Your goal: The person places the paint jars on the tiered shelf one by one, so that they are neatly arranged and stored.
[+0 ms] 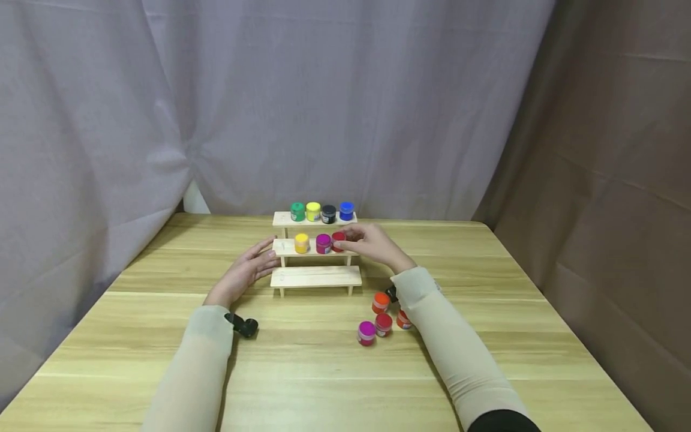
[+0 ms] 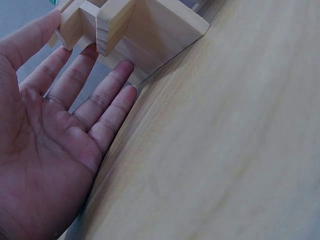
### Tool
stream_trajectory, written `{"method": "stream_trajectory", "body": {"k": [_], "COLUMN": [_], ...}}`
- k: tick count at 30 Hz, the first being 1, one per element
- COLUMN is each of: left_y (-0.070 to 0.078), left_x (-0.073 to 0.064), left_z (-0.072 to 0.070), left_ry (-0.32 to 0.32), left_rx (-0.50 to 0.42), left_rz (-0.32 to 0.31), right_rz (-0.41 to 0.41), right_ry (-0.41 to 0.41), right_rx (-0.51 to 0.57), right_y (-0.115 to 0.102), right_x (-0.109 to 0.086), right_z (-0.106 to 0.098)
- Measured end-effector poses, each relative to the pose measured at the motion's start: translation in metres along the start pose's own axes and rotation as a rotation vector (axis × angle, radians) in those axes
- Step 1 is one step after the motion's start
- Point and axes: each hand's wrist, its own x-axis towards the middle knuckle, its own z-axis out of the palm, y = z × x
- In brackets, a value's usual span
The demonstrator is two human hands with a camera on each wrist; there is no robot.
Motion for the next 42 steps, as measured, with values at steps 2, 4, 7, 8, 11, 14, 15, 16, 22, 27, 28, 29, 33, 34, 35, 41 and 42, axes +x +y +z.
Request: {"method": "stream_trajectory", "body": {"k": [2, 4, 7, 8, 11, 14, 15, 16, 22, 27, 28, 29, 33, 34, 35, 41, 42], "left_y": [0.0, 0.0, -0.001, -0.001, -0.001, -0.001, -0.002, -0.003, -0.005, -0.001, -0.001, -0.001, -0.001, -0.001, -0.001, -0.002, -0.002], "left_x": [-0.001, -0.002, -0.003, -0.002, -0.001, -0.001, -0.001, -0.001, 0.0, 0.0, 0.0, 0.0, 0.0, 0.001, 0.001, 0.001, 0.001], "left_z": [0.0, -0.001, -0.002, -0.002, -0.001, 0.0, 0.0, 0.0, -0.001, -0.001, -0.001, -0.001, 0.0, 0.0, -0.001, -0.001, -0.001], "left_ry": [0.002, 0.004, 0.001, -0.001, -0.005, -0.004, -0.004, -0.007, -0.014, -0.005, -0.004, -0.005, -0.01, -0.011, -0.011, -0.012, -0.012], "left_rx": [0.0, 0.003, 0.008, 0.007, 0.002, -0.004, -0.007, -0.011, -0.001, 0.009, 0.009, 0.01, 0.005, 0.003, 0.002, 0.002, 0.0], "left_rz": [-0.009, -0.021, -0.027, -0.024, -0.018, -0.017, -0.018, -0.018, -0.016, -0.019, -0.018, -0.017, -0.01, -0.008, -0.007, -0.005, -0.006], "right_rz": [0.008, 0.014, 0.029, 0.03, 0.018, 0.003, 0.003, 0.007, 0.042, 0.021, 0.016, 0.01, 0.01, 0.019, 0.028, 0.067, 0.066], "right_ry": [-0.007, -0.018, -0.023, -0.02, -0.014, -0.017, -0.025, -0.034, -0.13, -0.219, -0.237, -0.256, -0.325, -0.341, -0.358, -0.479, -0.495], "right_rx": [0.008, 0.012, 0.021, 0.029, 0.044, 0.053, 0.052, 0.049, 0.026, 0.022, 0.014, 0.009, -0.008, -0.005, -0.001, 0.04, 0.052], "right_y": [0.0, 0.001, -0.001, -0.001, -0.002, 0.0, 0.001, 0.003, 0.013, 0.016, 0.016, 0.016, 0.017, 0.017, 0.018, 0.019, 0.02], "right_x": [-0.001, -0.001, -0.003, -0.004, -0.009, -0.018, -0.022, -0.026, -0.051, -0.065, -0.068, -0.07, -0.079, -0.081, -0.083, -0.094, -0.096], "right_z": [0.001, 0.001, -0.001, -0.003, -0.012, -0.021, -0.023, -0.026, -0.042, -0.054, -0.055, -0.057, -0.061, -0.062, -0.062, -0.057, -0.056]}}
